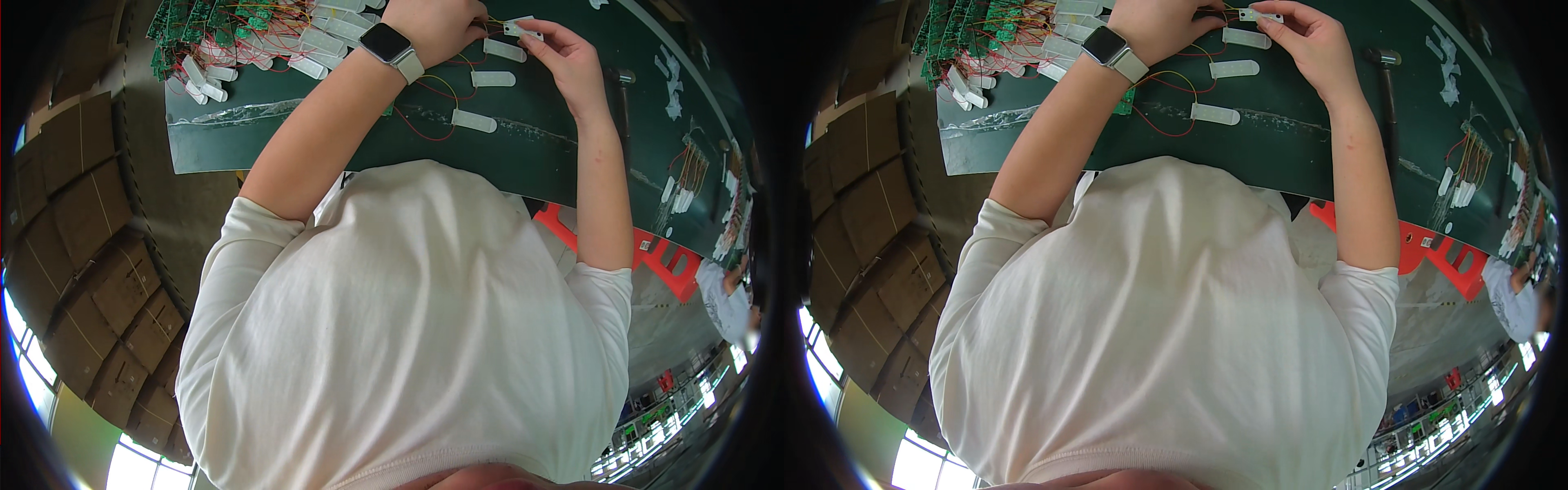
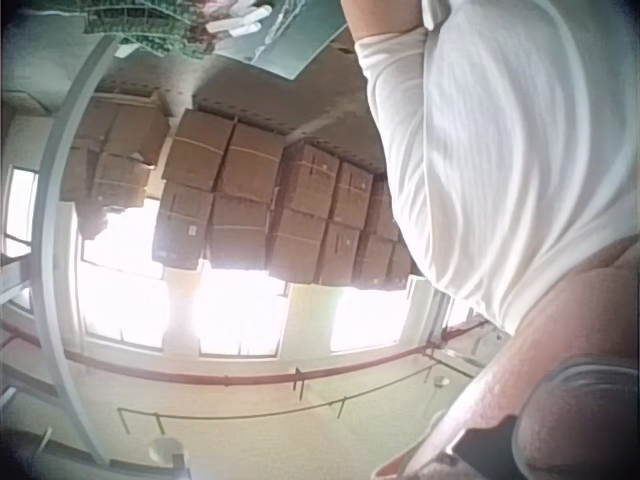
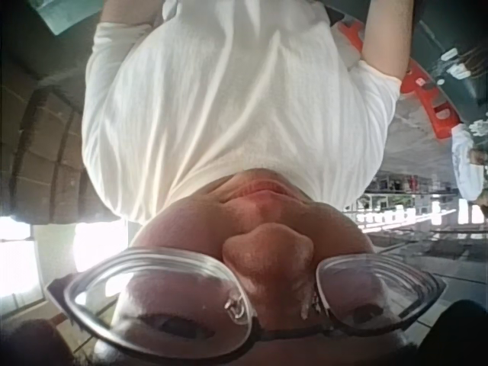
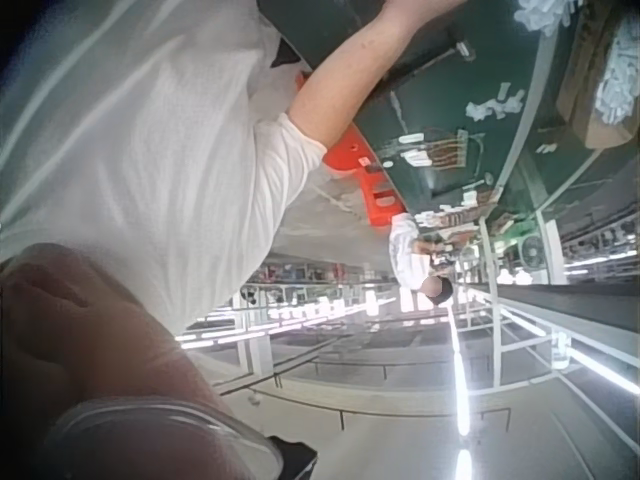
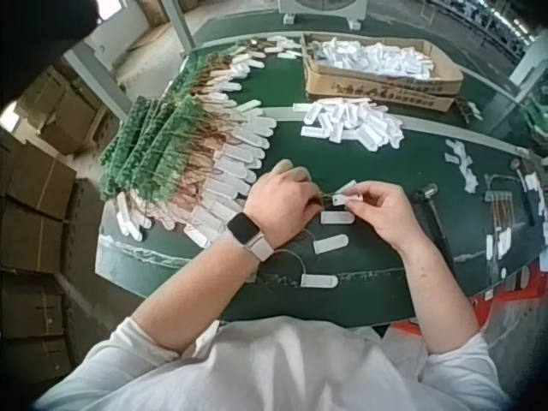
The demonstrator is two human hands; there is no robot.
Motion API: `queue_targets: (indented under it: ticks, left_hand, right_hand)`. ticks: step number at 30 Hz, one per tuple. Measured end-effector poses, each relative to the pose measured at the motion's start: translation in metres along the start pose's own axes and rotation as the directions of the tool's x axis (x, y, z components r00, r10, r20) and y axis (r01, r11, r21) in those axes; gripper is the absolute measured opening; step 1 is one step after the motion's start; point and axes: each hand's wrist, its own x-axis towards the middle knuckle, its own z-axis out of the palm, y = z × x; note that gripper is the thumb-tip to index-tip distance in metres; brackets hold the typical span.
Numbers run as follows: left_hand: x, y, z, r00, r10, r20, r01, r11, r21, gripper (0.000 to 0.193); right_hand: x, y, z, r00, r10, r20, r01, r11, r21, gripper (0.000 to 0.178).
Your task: The person assembles LED strips into plastic housings by tapping them into place with a small hammer.
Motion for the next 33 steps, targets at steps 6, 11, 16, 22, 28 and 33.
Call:
queue_targets:
  ticks: [6, 11, 16, 22, 28, 33]
  left_hand:
    - [0.005, 0.002, -0.006, 0.998, 0.005, -0.069, -0.014, 0.991, -0.131, 0.029]
    - [-0.001, -0.003, -0.009, 0.99, -0.056, -0.129, 0.028, 0.977, -0.209, 0.041]
    - [-0.01, -0.017, 0.007, 0.96, 0.006, -0.279, -0.022, 0.998, -0.056, 0.048]
    - [-0.008, -0.017, 0.003, 0.95, -0.008, -0.313, -0.002, 1.0, -0.031, 0.046]
    - [-0.001, 0.001, -0.024, 0.982, -0.104, -0.16, 0.076, 0.981, -0.176, 0.044]
    - [-0.002, -0.002, -0.025, 0.982, -0.123, -0.146, 0.094, 0.977, -0.193, 0.046]
  right_hand:
    - [-0.002, -0.02, 0.002, 1.0, -0.02, -0.004, 0.019, 0.981, -0.192, 0.032]
    - [0.007, -0.026, -0.005, 0.975, -0.214, -0.068, 0.191, 0.949, -0.252, 0.039]
    - [0.035, -0.027, -0.036, 0.912, -0.279, -0.302, -0.015, 0.711, -0.703, 0.03]
    - [0.077, -0.04, -0.017, 0.829, -0.496, -0.257, -0.053, 0.389, -0.92, 0.032]
    - [0.076, -0.046, -0.028, 0.865, -0.374, -0.335, -0.083, 0.552, -0.83, 0.022]
    - [0.036, -0.032, -0.056, 0.865, -0.493, -0.09, 0.15, 0.426, -0.892, 0.025]
